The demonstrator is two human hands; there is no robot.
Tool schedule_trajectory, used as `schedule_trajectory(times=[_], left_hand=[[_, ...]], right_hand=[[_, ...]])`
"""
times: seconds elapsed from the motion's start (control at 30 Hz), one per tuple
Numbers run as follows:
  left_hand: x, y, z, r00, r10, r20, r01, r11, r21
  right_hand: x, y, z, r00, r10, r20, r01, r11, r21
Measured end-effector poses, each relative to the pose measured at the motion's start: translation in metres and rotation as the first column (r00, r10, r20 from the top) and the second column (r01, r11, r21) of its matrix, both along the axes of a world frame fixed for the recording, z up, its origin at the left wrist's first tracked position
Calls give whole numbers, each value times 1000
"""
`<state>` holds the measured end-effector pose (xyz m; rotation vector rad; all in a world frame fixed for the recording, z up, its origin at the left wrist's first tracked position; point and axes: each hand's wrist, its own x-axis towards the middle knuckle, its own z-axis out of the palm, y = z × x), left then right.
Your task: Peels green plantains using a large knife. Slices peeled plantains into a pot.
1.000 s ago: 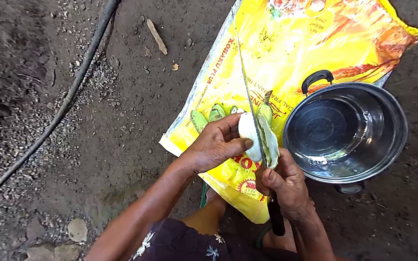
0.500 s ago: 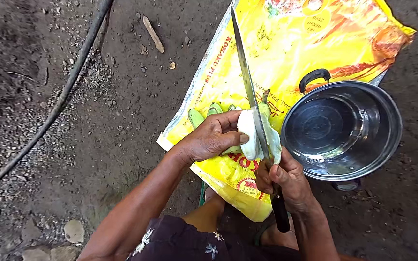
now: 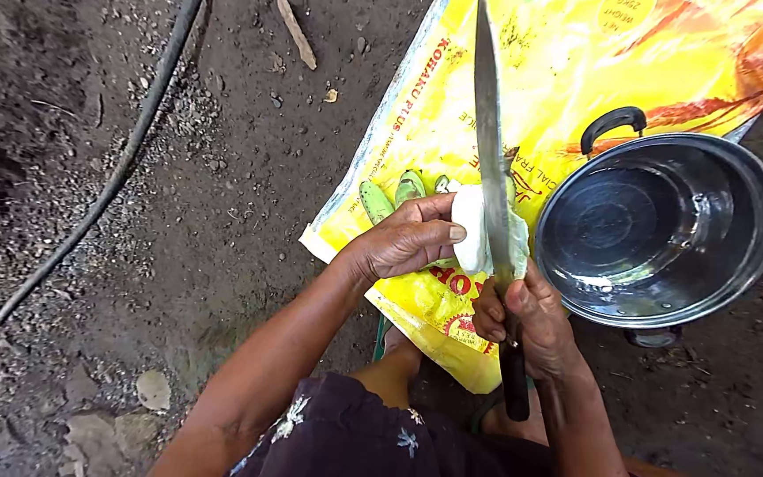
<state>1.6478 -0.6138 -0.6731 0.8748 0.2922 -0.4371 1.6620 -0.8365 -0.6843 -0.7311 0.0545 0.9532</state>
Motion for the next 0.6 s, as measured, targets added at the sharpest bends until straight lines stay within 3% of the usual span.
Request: schedule_trajectory(times=[0.1, 0.2, 0.3, 0.6], left_hand=[[6, -5, 17, 995, -20, -93, 42, 967, 250], [10, -15, 27, 992, 36, -121, 26, 881, 472], [12, -18, 26, 992, 48, -120, 17, 871, 491], [8, -27, 32, 987, -115, -108, 156, 814, 559]], right_hand=[[2, 1, 2, 979, -6, 204, 55, 970, -236], [2, 0, 1, 967, 10, 256, 67, 955, -290], [3, -3, 0, 967, 46, 250, 32, 954, -297], [3, -9, -7, 972, 73, 225, -26, 979, -202]])
